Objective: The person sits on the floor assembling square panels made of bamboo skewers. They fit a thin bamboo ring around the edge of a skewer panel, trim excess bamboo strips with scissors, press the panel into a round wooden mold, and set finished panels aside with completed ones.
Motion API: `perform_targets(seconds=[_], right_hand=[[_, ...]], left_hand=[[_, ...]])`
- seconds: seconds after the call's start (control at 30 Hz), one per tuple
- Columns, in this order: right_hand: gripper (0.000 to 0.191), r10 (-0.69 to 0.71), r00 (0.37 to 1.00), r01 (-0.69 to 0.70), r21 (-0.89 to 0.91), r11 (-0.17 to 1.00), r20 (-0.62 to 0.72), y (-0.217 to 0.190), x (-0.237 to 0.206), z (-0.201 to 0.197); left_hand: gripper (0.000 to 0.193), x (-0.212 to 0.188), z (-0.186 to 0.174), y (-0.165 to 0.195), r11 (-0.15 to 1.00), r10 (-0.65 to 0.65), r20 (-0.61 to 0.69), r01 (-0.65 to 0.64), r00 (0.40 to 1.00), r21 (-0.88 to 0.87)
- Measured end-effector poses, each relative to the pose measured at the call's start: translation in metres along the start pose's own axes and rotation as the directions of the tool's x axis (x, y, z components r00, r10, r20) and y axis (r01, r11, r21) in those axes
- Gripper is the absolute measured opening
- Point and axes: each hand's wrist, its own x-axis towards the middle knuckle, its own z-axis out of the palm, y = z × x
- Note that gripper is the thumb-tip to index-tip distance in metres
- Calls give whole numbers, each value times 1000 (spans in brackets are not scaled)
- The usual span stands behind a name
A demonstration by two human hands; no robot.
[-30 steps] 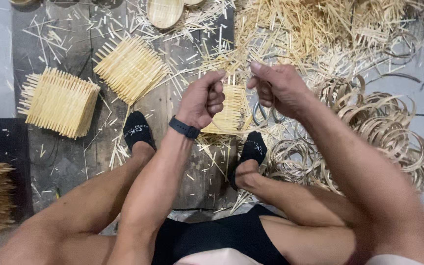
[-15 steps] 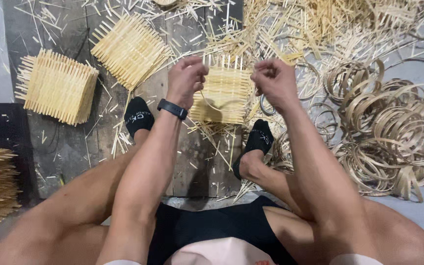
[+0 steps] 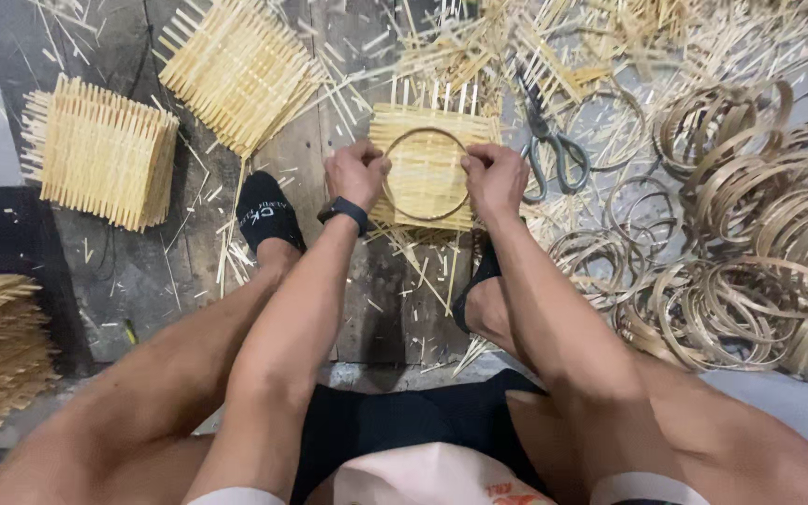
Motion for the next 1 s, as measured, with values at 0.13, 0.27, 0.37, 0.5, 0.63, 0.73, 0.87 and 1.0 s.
perform_targets(seconds=[0.13, 0.27, 0.37, 0.5, 0.63, 0.73, 0.87, 1.0], right_hand=[[18, -19, 1000, 19, -20, 1000, -10, 0, 0, -1], [19, -23, 1000, 22, 25, 999, 19, 2, 3, -3], [18, -26, 999, 26, -5, 1000, 40, 4, 8, -2], [18, 5, 998, -2, -44, 999, 64, 6, 14, 3], [17, -21, 999, 23, -55, 998, 41, 7, 17, 5], [19, 2, 998, -1, -17, 1000, 66, 7, 17, 1], [19, -57, 994, 64, -73, 995, 97, 5, 17, -6], [20, 10, 990, -8, -17, 1000, 141, 6, 20, -8]], left_hand=[[15, 9, 0, -3, 999, 10, 2, -10, 1000, -42], [13, 9, -1, -10, 999, 23, 56, -21, 998, -46], [15, 7, -3, -16, 998, -4, 63, 8, 998, -62], [14, 11, -3, -18, 1000, 1, 56, -1, 998, -6], [14, 16, 2, -13, 999, -10, 71, 8, 997, 36], [17, 12, 5, -10, 999, 2, 27, -1, 1000, -36], [14, 6, 5, -7, 961, 276, -19, -276, 961, -17], [13, 7, 0, 1, 972, 222, 59, -225, 973, 59]])
